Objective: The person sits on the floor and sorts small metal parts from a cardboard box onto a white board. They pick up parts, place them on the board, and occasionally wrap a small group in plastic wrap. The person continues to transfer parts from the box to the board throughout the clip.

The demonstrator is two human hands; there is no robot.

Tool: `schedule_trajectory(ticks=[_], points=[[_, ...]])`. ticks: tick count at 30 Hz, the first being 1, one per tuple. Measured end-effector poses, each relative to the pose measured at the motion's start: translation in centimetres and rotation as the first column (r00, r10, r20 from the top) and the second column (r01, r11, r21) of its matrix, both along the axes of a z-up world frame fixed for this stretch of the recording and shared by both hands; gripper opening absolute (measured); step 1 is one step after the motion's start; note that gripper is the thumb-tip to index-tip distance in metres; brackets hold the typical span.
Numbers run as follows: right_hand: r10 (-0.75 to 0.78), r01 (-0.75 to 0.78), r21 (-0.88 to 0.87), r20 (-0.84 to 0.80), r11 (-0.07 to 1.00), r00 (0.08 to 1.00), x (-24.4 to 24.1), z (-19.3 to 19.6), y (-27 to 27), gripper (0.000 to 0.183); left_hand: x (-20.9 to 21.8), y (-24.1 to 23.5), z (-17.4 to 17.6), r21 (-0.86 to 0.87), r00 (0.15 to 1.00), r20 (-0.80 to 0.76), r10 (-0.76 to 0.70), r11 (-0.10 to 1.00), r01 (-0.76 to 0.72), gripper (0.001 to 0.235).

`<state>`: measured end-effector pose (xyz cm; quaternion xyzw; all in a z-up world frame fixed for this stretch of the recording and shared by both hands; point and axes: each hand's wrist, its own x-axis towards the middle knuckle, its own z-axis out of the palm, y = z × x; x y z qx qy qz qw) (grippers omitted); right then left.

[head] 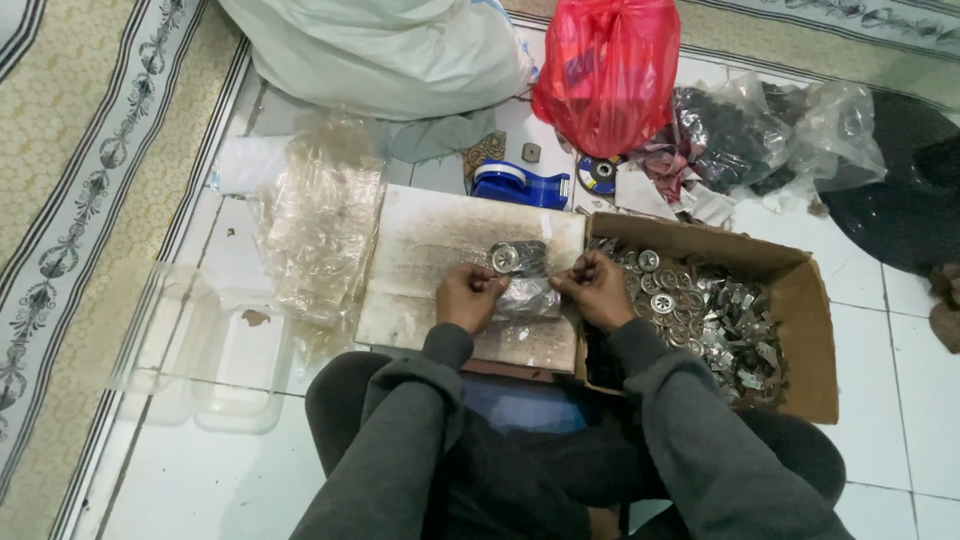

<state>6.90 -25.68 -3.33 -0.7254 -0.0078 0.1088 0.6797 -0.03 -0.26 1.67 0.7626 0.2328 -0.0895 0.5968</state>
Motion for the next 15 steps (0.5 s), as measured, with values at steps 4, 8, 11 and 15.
schedule_trajectory(ticks=[4, 8, 11, 15], points=[[0.024, -0.024, -0.018, 0.007, 1.000, 1.000, -0.1, 1.1, 0.0, 0.044, -0.7, -0.2, 2.3, -0.011, 1.000, 0.002, -0.024, 1.000, 0.024, 0.042], [0.058, -0.057, -0.014, 0.027, 0.998, 0.998, 0.1, 2.4, 0.2, 0.046, -0.2, -0.4, 0.3, 0.074, 1.000, 0.018, -0.010, 0.997, 0.008, 0.033], [0.135, -0.127, -0.079, 0.102, 0.989, 0.986, 0.4, 5.4, 0.0, 0.037, -0.1, -0.7, -0.1, 0.082, 0.999, 0.014, -0.031, 0.996, 0.030, 0.031], [0.459, -0.413, -0.280, 0.123, 0.867, 0.880, 1.5, 11.0, 2.0, 0.020, 0.0, -0.6, 0.1, 0.070, 1.000, 0.027, -0.008, 0.998, 0.006, 0.031]])
